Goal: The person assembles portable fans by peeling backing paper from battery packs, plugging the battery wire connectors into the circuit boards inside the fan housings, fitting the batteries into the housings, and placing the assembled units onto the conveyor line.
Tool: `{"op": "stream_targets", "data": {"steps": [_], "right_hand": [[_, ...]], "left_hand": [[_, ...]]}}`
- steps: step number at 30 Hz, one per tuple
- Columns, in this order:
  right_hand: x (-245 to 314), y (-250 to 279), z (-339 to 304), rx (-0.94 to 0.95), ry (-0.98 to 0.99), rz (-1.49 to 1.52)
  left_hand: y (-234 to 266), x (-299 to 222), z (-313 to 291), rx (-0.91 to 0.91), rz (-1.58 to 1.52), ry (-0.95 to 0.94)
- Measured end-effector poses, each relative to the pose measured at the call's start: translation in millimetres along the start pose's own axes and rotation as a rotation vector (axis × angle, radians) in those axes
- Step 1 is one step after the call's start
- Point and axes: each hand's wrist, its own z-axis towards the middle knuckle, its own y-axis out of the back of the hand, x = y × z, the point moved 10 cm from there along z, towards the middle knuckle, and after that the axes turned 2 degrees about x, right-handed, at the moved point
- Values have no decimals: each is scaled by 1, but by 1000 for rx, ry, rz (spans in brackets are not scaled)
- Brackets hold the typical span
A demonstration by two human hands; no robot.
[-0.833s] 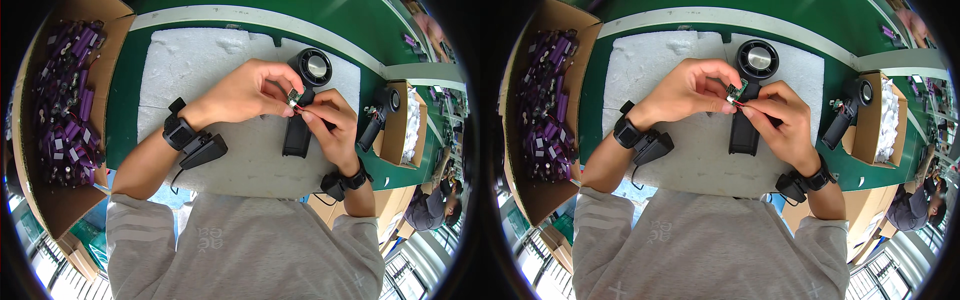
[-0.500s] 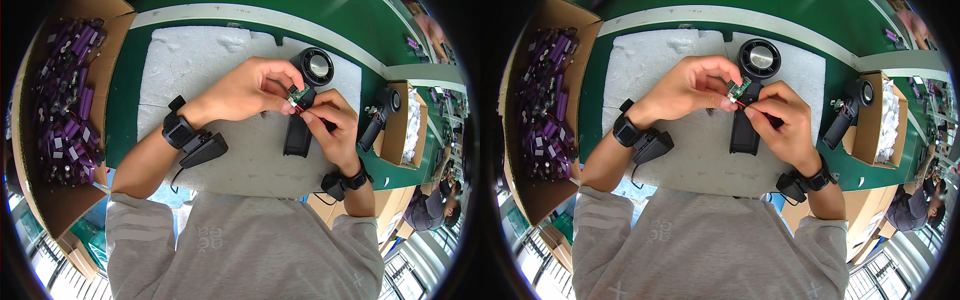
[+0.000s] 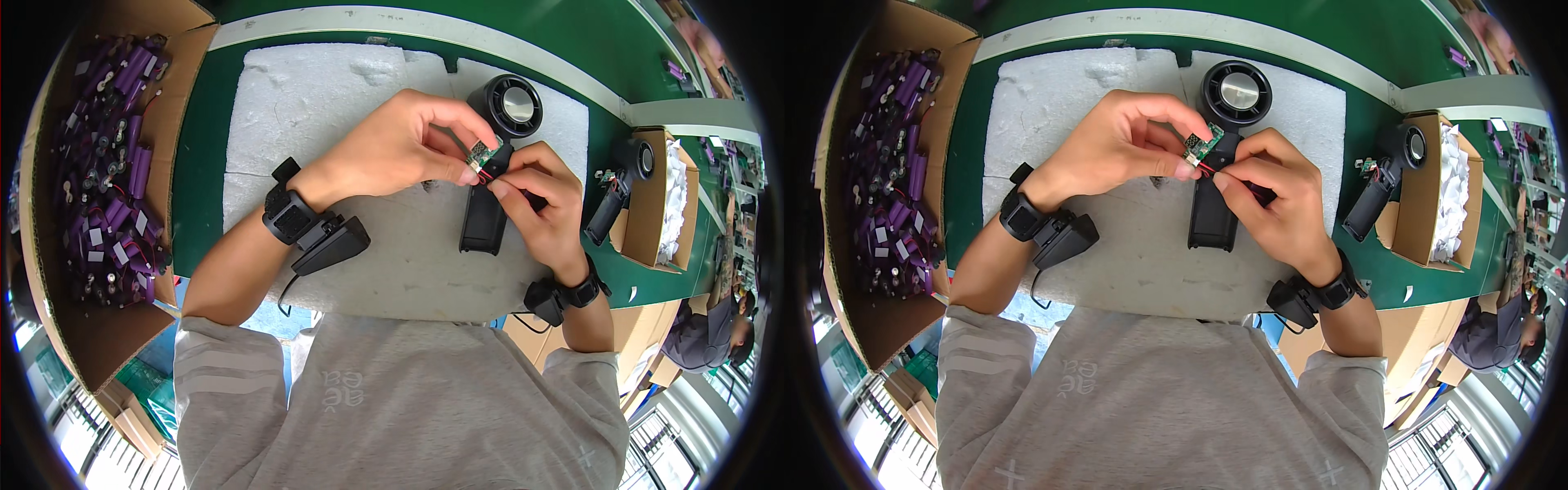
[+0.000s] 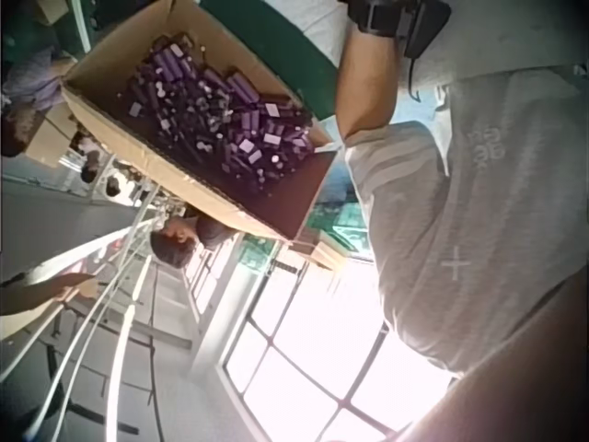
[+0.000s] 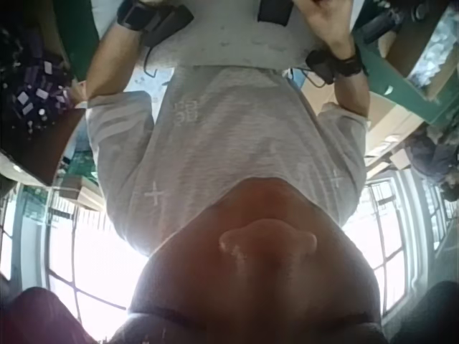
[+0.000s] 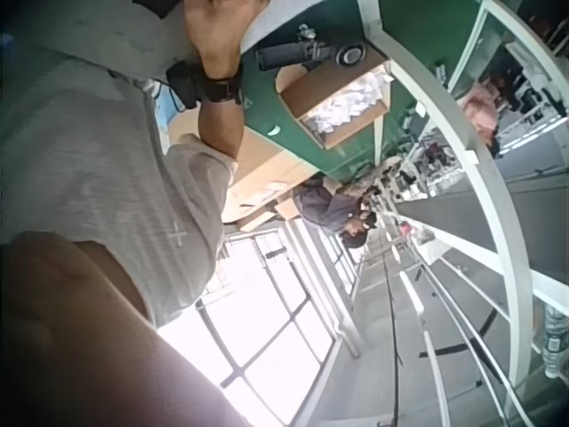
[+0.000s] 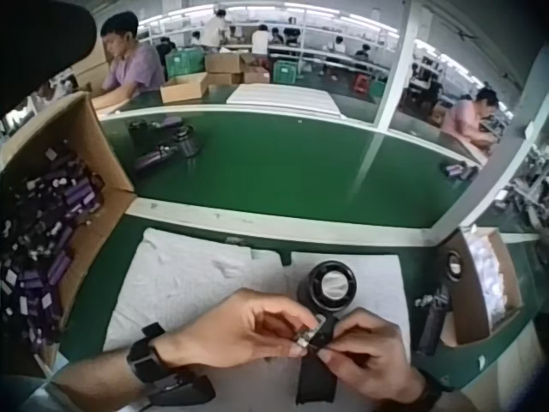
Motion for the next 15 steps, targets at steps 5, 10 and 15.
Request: {"op": "stream_targets", "data": {"steps": [5, 10, 15], "right_hand": [[1, -1, 1, 32, -16, -23], [5, -3, -1, 18, 20, -35], [5, 1, -3, -52, -16, 29]], "left_hand": [[2, -5, 0, -33, 103, -39], [-2, -20, -6, -68, 253, -283], [-7, -29, -6, -104, 419, -380]]}}
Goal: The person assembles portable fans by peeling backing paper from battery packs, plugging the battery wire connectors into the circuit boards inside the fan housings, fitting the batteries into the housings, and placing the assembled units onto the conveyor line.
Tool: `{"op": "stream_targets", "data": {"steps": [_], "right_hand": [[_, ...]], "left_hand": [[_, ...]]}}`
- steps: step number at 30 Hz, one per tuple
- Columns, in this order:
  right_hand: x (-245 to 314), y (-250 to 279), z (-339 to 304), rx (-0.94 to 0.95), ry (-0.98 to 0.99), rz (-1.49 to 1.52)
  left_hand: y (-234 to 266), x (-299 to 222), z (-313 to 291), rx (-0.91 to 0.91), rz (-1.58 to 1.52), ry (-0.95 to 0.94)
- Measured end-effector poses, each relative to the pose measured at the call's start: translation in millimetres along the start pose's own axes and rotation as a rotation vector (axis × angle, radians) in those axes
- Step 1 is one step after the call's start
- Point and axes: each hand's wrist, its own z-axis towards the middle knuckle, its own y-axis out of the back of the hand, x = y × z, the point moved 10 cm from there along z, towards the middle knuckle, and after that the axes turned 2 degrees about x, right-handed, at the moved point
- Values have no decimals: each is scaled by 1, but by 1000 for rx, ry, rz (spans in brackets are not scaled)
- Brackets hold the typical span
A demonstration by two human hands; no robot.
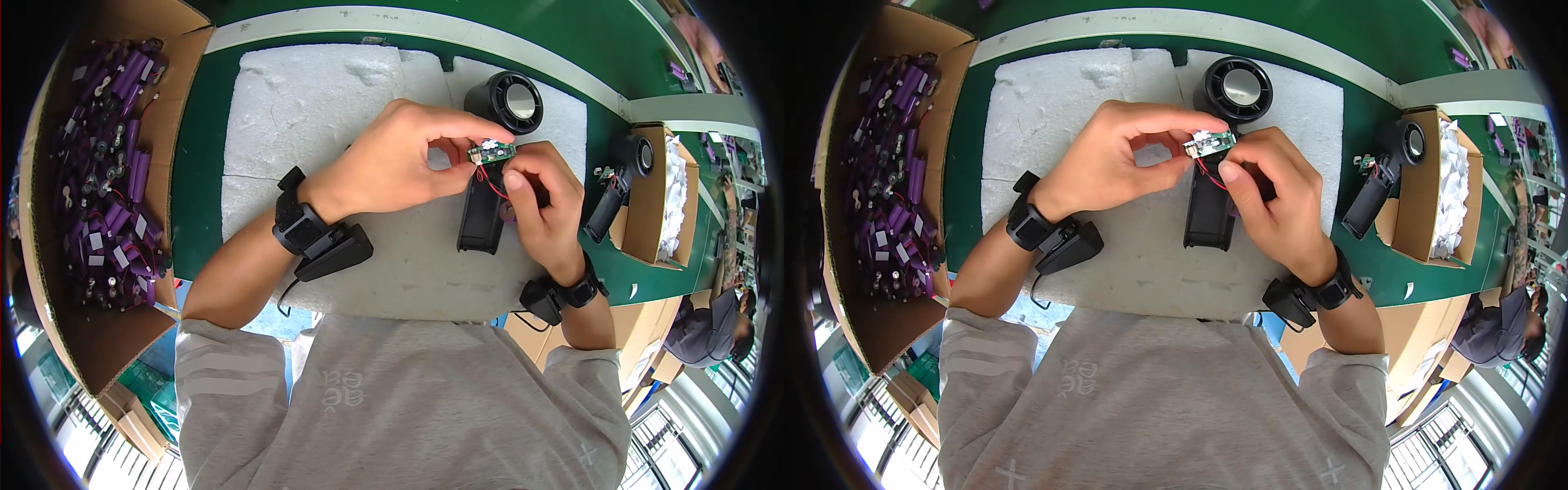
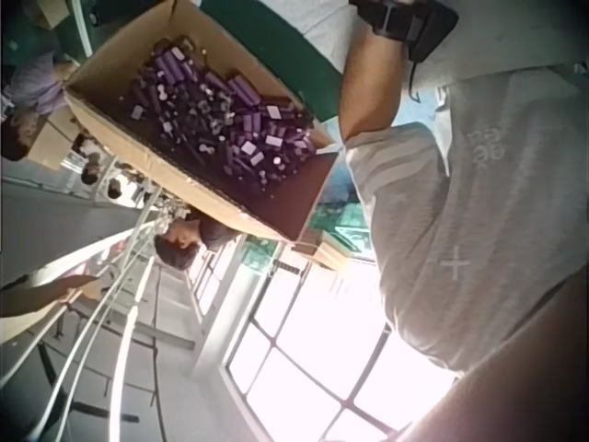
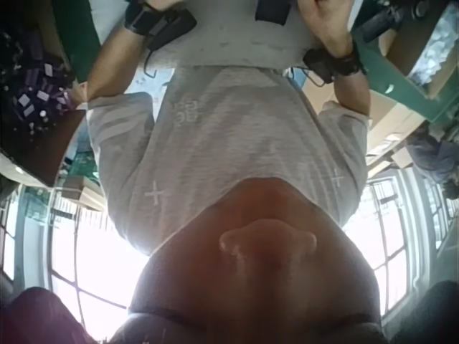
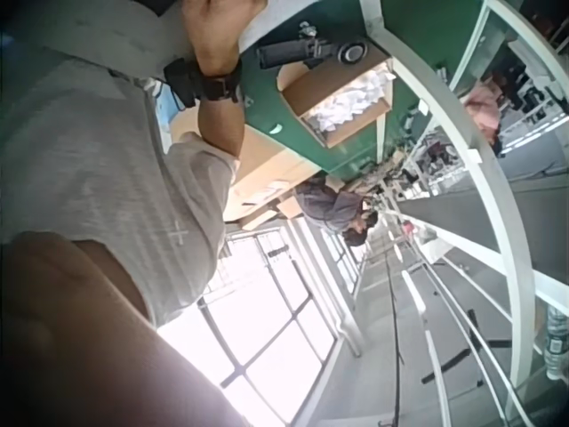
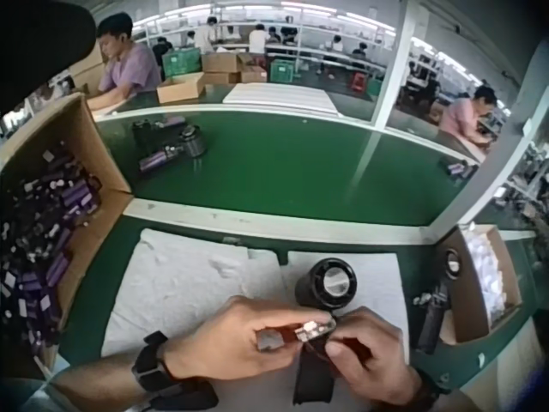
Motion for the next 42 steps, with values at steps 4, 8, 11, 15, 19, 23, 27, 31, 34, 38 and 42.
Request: {"op": "stream_targets", "data": {"steps": [4, 8, 11, 15, 19, 23, 27, 31, 34, 38, 42], "right_hand": [[-17, 2, -5, -105, -208, 96], [-8, 2, -1, -94, -104, -63], [-2, 5, 1, -108, -18, -128], [-1, 6, 2, -112, 2, -149], [-2, 6, 2, -119, -20, -156], [-12, 11, 1, -178, -152, -111], [-1, 10, 2, -192, 20, -145], [-1, 10, 1, -187, 1, -151], [-3, 6, 1, -134, -19, -147], [-5, 4, 1, -141, -28, -118], [-3, 3, 4, -136, -59, -102]], "left_hand": [[3, 8, -2, -55, -50, 108], [1, 0, -1, -45, 114, 22], [6, -2, -2, -124, 86, -29], [7, 1, -2, -127, 108, -12], [7, -4, -2, -128, 161, -36], [3, -4, -4, -76, 195, -8], [3, -5, -3, -79, 183, -14], [1, -5, -4, -73, 185, -18], [2, -6, -4, -74, 203, -29], [2, -6, -4, -76, 210, -36], [1, -2, -5, -67, 158, -31]]}}
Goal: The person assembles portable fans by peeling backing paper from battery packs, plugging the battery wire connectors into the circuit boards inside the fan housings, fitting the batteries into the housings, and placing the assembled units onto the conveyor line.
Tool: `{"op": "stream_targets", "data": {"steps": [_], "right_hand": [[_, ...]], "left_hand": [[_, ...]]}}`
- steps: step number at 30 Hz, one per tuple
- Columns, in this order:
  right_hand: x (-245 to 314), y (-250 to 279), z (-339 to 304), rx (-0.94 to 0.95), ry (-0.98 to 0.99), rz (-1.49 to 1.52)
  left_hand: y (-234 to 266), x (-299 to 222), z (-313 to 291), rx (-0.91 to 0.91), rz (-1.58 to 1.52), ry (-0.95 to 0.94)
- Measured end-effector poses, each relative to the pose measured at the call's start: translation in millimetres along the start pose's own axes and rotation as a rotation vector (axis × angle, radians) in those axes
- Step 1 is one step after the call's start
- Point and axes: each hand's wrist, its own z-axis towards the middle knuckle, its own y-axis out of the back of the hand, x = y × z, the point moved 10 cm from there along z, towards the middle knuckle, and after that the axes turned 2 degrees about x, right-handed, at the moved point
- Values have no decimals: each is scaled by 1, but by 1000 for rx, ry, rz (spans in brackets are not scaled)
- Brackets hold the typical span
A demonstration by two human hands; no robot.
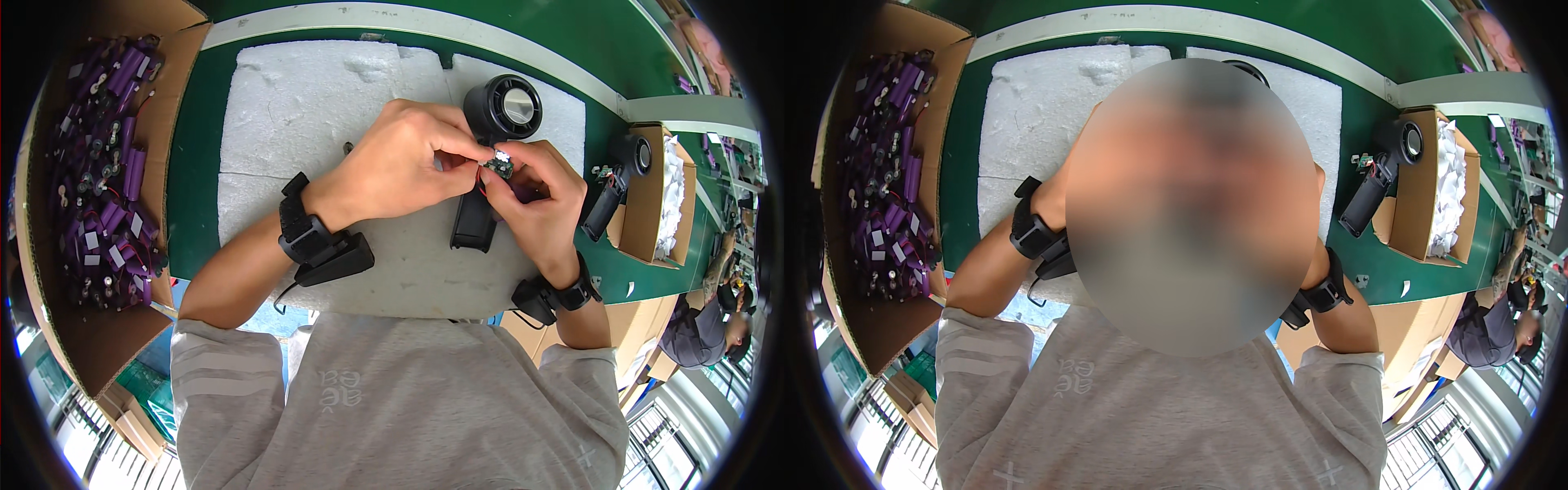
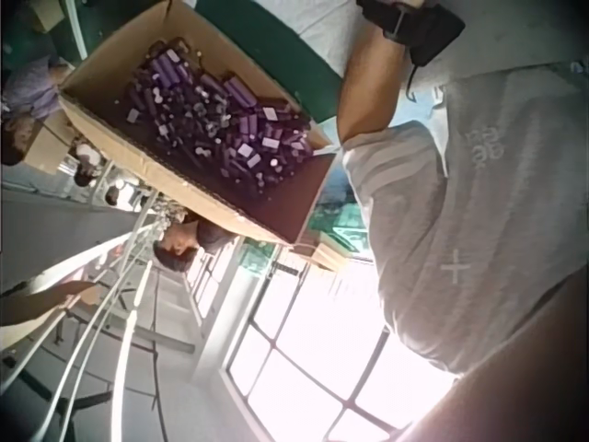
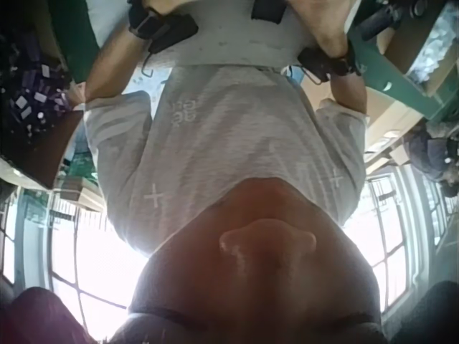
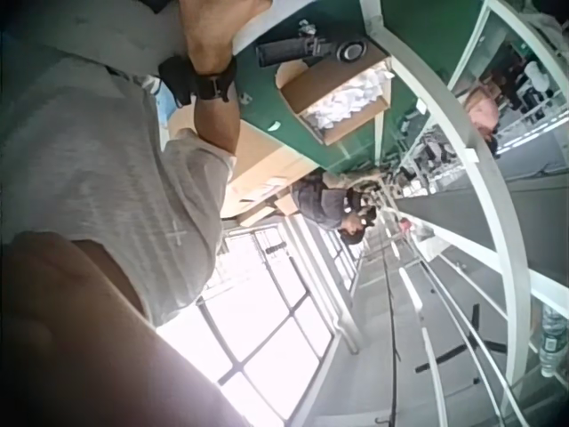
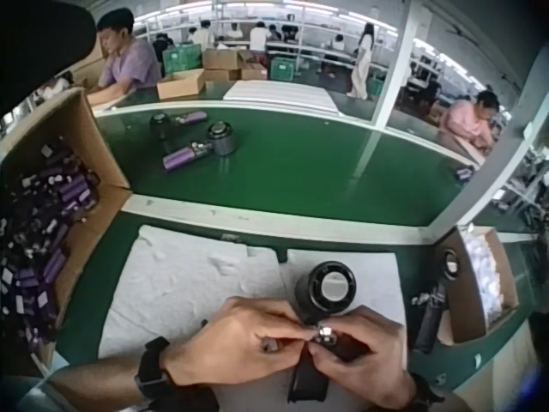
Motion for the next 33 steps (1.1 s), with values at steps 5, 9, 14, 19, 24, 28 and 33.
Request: {"op": "stream_targets", "data": {"steps": [5, 9, 14, 19, 24, 28, 33], "right_hand": [[-20, -2, -5, 24, -202, 152], [-25, 1, -3, -9, -279, 179], [-21, 5, -2, -10, -209, 128], [-16, 10, 4, 57, -190, 54], [-12, 6, 5, 120, -121, 40], [-10, 6, 8, 136, -85, 33], [-10, 3, 5, 184, -85, 30]], "left_hand": [[-8, 3, -1, 36, -32, 87], [-14, 8, -1, 38, 53, 161], [-19, 12, -3, 52, -13, 216], [-19, 9, -3, 54, -7, 218], [-19, 8, -4, 53, 5, 230], [-21, 10, -4, 49, 21, 218], [-23, 10, -7, 46, 28, 240]]}}
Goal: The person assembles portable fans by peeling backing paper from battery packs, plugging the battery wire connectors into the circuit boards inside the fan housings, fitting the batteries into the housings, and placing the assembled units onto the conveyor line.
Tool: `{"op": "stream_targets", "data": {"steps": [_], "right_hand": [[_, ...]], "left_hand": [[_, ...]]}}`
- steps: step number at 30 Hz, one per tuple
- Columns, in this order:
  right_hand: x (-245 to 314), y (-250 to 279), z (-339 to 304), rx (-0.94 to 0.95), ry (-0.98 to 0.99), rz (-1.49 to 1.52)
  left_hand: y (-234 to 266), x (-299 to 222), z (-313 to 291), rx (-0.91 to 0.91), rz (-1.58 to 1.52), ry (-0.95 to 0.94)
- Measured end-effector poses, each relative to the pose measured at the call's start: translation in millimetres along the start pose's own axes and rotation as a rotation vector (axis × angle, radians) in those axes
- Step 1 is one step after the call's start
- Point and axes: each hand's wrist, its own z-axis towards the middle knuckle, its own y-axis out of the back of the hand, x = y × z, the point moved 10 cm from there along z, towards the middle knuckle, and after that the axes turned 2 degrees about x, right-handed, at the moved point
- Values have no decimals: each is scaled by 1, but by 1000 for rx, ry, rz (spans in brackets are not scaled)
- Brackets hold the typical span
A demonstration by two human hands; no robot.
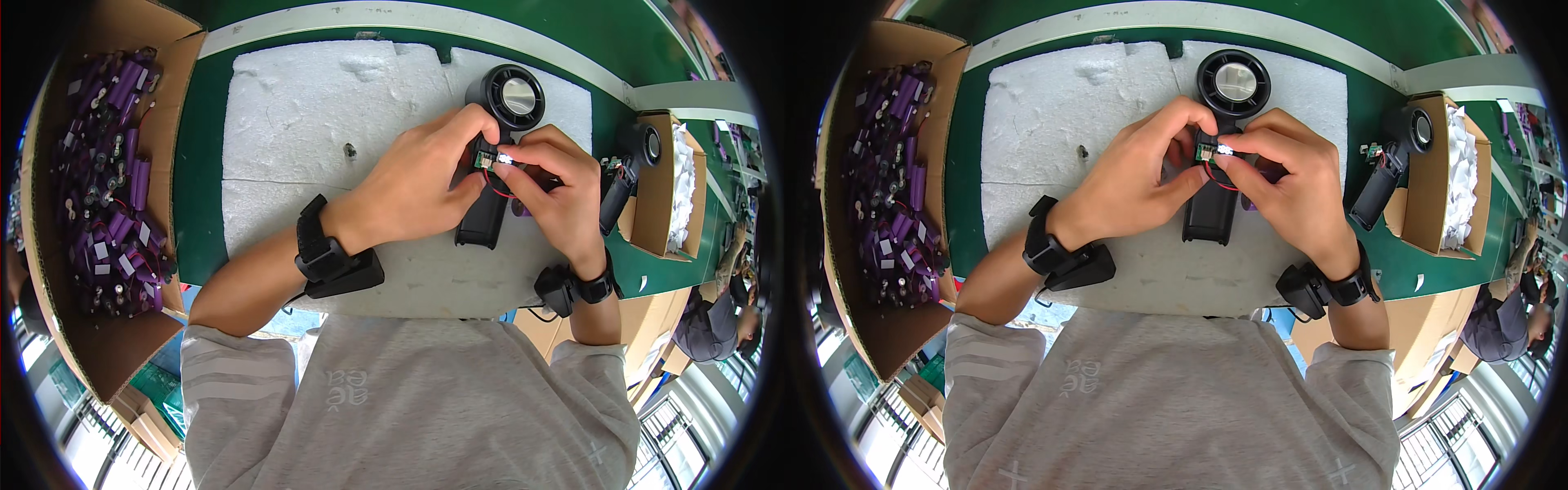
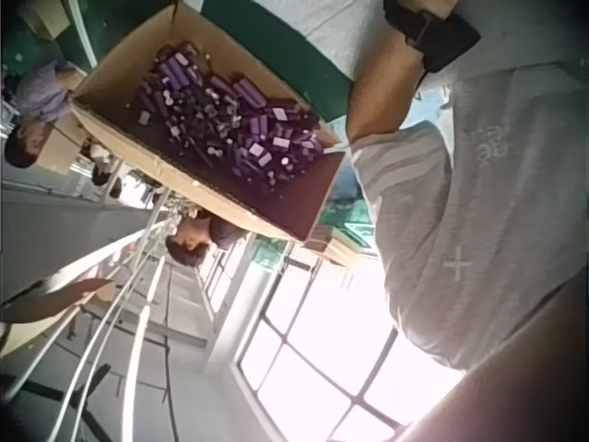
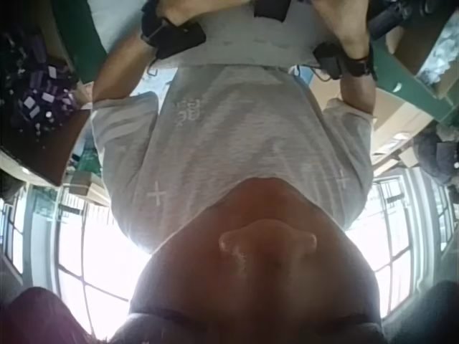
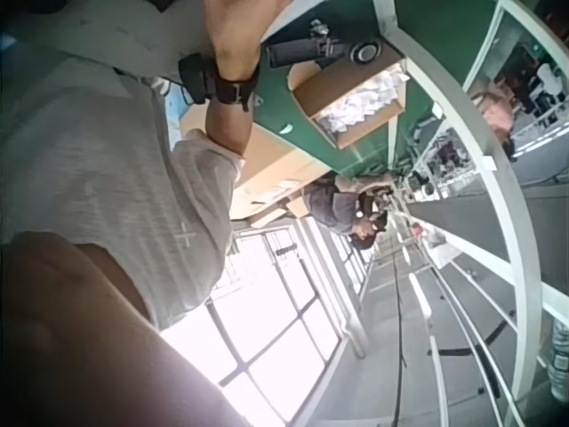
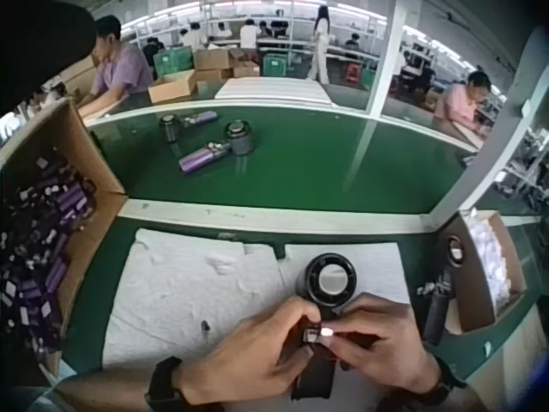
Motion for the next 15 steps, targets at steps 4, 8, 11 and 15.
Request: {"op": "stream_targets", "data": {"steps": [4, 8, 11, 15], "right_hand": [[15, 0, 1, -8, 161, -114], [21, -1, 0, -43, 172, -205], [12, 3, 1, -103, -9, -111], [12, 2, -3, -101, 76, -151]], "left_hand": [[-1, 3, 1, -15, 28, 62], [-1, 5, 2, -56, 15, 80], [1, 2, 2, -89, 10, 70], [4, 0, 2, -105, 10, 66]]}}
